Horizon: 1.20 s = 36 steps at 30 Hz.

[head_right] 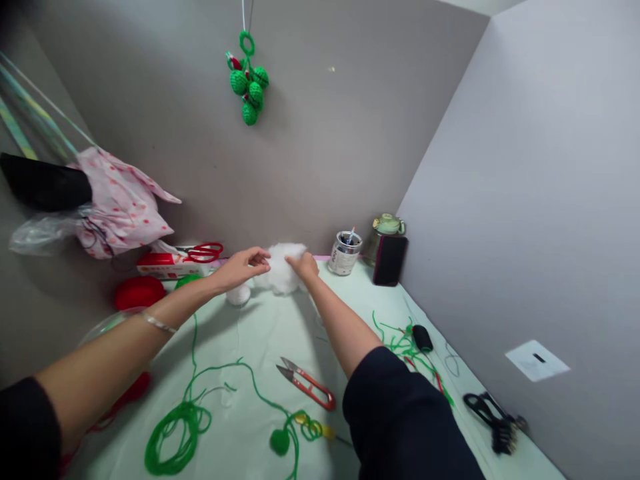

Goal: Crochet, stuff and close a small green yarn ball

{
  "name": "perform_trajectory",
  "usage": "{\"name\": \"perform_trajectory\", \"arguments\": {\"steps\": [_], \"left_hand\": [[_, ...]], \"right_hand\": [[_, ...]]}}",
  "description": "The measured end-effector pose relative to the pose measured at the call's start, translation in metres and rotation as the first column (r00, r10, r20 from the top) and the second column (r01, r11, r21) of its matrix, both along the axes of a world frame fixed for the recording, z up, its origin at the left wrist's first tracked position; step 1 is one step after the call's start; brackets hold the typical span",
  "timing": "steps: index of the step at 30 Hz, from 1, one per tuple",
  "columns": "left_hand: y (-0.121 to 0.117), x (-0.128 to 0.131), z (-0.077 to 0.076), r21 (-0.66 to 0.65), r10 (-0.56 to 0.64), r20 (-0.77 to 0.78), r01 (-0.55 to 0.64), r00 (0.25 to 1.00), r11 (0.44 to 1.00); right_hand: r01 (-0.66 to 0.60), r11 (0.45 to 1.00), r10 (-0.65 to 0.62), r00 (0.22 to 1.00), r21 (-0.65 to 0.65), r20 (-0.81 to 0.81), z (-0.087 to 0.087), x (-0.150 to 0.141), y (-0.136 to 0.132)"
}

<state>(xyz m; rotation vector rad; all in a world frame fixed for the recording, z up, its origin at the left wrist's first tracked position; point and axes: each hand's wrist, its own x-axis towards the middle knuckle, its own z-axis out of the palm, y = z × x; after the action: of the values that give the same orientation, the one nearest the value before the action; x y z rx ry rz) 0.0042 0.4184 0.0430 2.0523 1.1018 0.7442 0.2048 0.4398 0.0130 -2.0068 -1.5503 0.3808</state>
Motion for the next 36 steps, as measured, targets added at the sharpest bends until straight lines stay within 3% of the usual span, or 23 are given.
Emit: {"name": "perform_trajectory", "arguments": {"steps": [4, 6, 13, 17, 21, 23, 25, 28, 32, 36], "left_hand": [[0.034, 0.014, -0.01, 0.041, 0.166, 0.042, -0.168, 0.985, 0.985], [0.045, 0.021, -0.016, 0.032, 0.196, 0.063, -0.198, 0.979, 0.98], [0.058, 0.038, -0.025, -0.148, 0.137, 0.197, -0.109, 0.971, 0.983], [0.063, 0.02, -0.005, -0.23, 0.223, 0.378, -0.143, 0.898, 0.963], [0.069, -0.011, 0.024, -0.25, 0.322, 0.569, -0.214, 0.756, 0.944], [0.069, -0.023, 0.027, -0.272, 0.341, 0.588, -0.217, 0.734, 0.937], [0.066, -0.029, 0.02, -0.304, 0.356, 0.54, -0.217, 0.763, 0.928], [0.059, -0.033, -0.003, -0.348, 0.354, 0.366, -0.226, 0.861, 0.91], [0.05, -0.032, -0.031, -0.366, 0.242, 0.132, -0.18, 0.961, 0.913], [0.046, -0.021, -0.045, -0.339, 0.129, 0.029, -0.111, 0.991, 0.934]], "right_hand": [[-0.034, 0.997, 0.026, 0.995, 0.074, 0.099, -0.022, -0.019, -0.005], [-0.086, 0.988, 0.067, 0.987, 0.129, 0.145, -0.026, -0.023, -0.011], [-0.225, 0.962, 0.194, 0.962, 0.154, 0.194, -0.03, -0.017, -0.015], [-0.198, 0.973, 0.184, 0.976, 0.116, 0.118, -0.039, 0.002, -0.008], [-0.159, 0.98, 0.161, 0.987, 0.12, -0.003, -0.046, 0.022, -0.004], [-0.179, 0.974, 0.189, 0.98, 0.137, -0.065, -0.047, 0.028, -0.003], [-0.2, 0.966, 0.22, 0.968, 0.161, -0.117, -0.047, 0.031, -0.003], [-0.195, 0.962, 0.228, 0.959, 0.19, -0.168, -0.048, 0.033, -0.001], [-0.147, 0.969, 0.187, 0.963, 0.199, -0.196, -0.053, 0.039, 0.004], [-0.116, 0.974, 0.148, 0.977, 0.195, -0.156, -0.055, 0.042, 0.005]]}}
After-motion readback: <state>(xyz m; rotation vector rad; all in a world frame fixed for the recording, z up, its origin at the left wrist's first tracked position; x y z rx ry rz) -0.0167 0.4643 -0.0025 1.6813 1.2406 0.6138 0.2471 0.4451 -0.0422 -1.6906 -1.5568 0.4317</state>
